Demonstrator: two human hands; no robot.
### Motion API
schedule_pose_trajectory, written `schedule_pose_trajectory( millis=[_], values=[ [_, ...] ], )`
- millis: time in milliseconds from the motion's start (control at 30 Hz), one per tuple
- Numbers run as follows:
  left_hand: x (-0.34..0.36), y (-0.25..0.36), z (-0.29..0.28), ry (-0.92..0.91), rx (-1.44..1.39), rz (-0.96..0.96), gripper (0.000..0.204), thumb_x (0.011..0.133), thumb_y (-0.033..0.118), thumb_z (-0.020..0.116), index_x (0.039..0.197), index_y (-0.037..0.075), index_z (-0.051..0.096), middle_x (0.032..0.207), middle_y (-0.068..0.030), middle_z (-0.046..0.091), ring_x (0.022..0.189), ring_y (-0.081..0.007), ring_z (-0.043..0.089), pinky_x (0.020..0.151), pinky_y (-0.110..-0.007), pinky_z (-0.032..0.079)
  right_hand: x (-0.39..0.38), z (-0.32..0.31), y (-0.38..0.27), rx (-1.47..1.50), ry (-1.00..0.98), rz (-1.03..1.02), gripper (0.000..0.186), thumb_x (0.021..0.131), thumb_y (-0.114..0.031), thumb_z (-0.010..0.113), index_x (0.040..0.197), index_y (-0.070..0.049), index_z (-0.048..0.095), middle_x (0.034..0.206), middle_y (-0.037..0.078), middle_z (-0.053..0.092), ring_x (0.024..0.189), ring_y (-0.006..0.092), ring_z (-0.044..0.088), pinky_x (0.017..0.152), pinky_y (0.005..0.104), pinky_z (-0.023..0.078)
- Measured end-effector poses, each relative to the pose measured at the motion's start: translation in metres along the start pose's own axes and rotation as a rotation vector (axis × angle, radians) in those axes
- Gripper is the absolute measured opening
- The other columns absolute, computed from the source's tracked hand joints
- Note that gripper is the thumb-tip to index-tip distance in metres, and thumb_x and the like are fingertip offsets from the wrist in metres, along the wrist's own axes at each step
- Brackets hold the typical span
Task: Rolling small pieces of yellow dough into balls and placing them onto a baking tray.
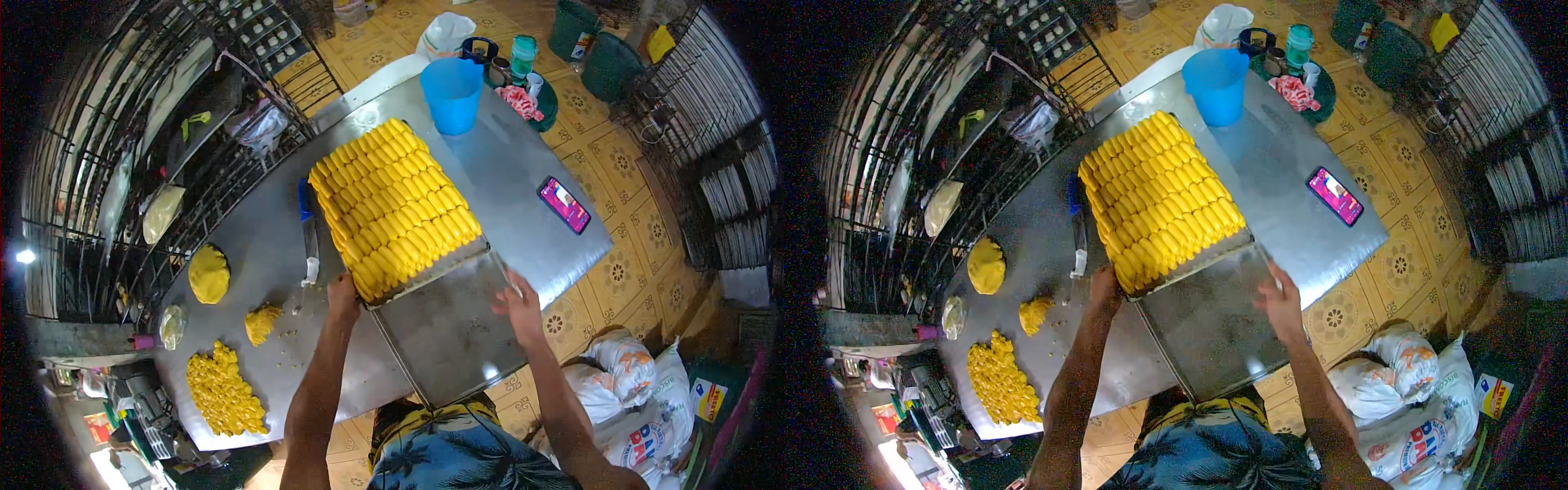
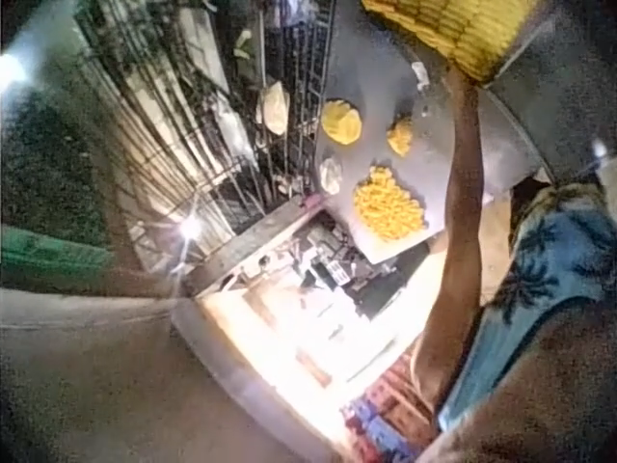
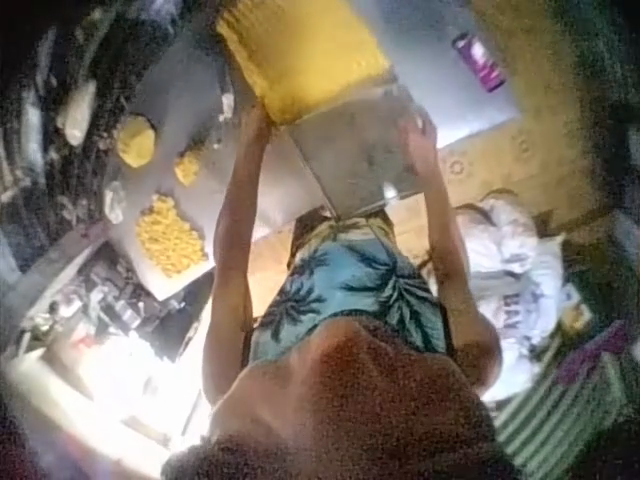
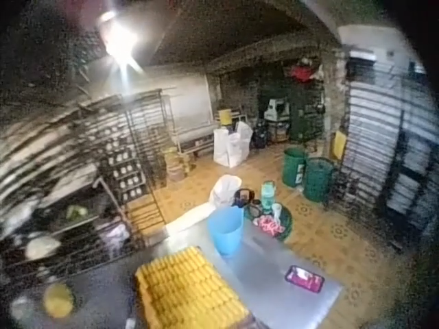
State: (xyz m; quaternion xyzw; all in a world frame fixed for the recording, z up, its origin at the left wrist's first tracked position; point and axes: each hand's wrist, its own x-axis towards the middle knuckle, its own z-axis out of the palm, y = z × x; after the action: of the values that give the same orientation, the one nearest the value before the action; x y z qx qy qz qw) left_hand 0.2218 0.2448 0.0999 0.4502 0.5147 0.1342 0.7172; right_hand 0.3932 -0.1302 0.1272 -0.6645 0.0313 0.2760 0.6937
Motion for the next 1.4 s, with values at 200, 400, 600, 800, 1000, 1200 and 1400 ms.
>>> schedule_pose_trajectory(
  millis=[200,400,600,800,1000,1200,1400],
  values=[
    [0.047,0.017,0.006,0.106,-0.129,0.168,0.036,0.104,0.02,0.059,0.13,-0.004,0.064,0.116,-0.0129,0.071,0.103,-0.0247,0.07,0.081,-0.039,0.059,-0.132,-0.11,0.055,-0.473,-0.38,0.824,0.03,0.109,-0.029,0.055,0.102,-0.007,0.073,0.099,0.01,0.076,0.092,0.0205,0.073,0.078,0.0368,0.06],
    [0.119,0.03,-0.021,0.07,-0.065,0.113,0.041,0.103,0.025,0.063,0.133,-0.003,0.062,0.12,-0.0121,0.07,0.106,-0.0259,0.07,0.084,-0.041,0.058,-0.176,-0.07,0.16,0.168,-0.214,0.424,0.035,0.106,-0.037,0.065,0.127,-0.009,0.065,0.139,0.009,0.064,0.114,0.027,0.067,0.084,0.0459,0.062],
    [0.123,0.027,-0.015,-0.259,0.102,0.324,0.038,0.1,0.026,0.065,0.125,-0.002,0.065,0.119,-0.0153,0.069,0.102,-0.0291,0.069,0.082,-0.043,0.057,-0.214,-0.087,0.147,0.557,0.132,0.589,0.03,0.106,-0.023,0.068,0.131,-0.008,0.061,0.131,0.008,0.067,0.11,0.0269,0.069,0.084,0.0515,0.062],
    [0.078,0.035,-0.015,-0.229,0.512,0.584,0.037,0.102,0.034,0.062,0.12,0.003,0.066,0.11,-0.0111,0.068,0.098,-0.0271,0.068,0.077,-0.041,0.056,-0.246,-0.088,0.147,0.561,0.154,0.57,0.022,0.105,-0.018,0.069,0.121,-0.006,0.062,0.103,0.008,0.072,0.089,0.024,0.073,0.076,0.0451,0.065],
    [0.127,0.006,-0.035,-0.211,-0.105,0.037,0.042,0.105,0.035,0.058,0.128,0.0,0.064,0.114,-0.0102,0.068,0.103,-0.0274,0.066,0.089,-0.043,0.054,-0.269,-0.104,0.183,0.423,0.215,0.642,0.023,0.106,-0.017,0.067,0.124,-0.006,0.059,0.105,0.008,0.071,0.09,0.0225,0.072,0.074,0.0421,0.064],
    [0.071,0.011,-0.131,-0.06,0.281,0.506,0.047,0.106,0.035,0.061,0.141,0.004,0.062,0.126,-0.0108,0.065,0.108,-0.0241,0.065,0.094,-0.04,0.053,-0.259,-0.072,0.2,0.393,0.191,0.642,0.028,0.102,-0.021,0.074,0.114,-0.005,0.054,0.085,0.006,0.067,0.064,0.0154,0.066,0.054,0.029,0.06],
    [-0.046,-0.081,-0.221,-0.077,0.174,0.258,0.032,0.104,0.02,0.066,0.132,0.006,0.066,0.126,-0.0064,0.067,0.105,-0.0166,0.065,0.092,-0.032,0.054,-0.241,-0.046,0.194,0.376,0.195,0.53,0.033,0.105,-0.021,0.068,0.129,-0.004,0.054,0.113,0.01,0.066,0.095,0.0229,0.07,0.078,0.0435,0.064]
  ],
)
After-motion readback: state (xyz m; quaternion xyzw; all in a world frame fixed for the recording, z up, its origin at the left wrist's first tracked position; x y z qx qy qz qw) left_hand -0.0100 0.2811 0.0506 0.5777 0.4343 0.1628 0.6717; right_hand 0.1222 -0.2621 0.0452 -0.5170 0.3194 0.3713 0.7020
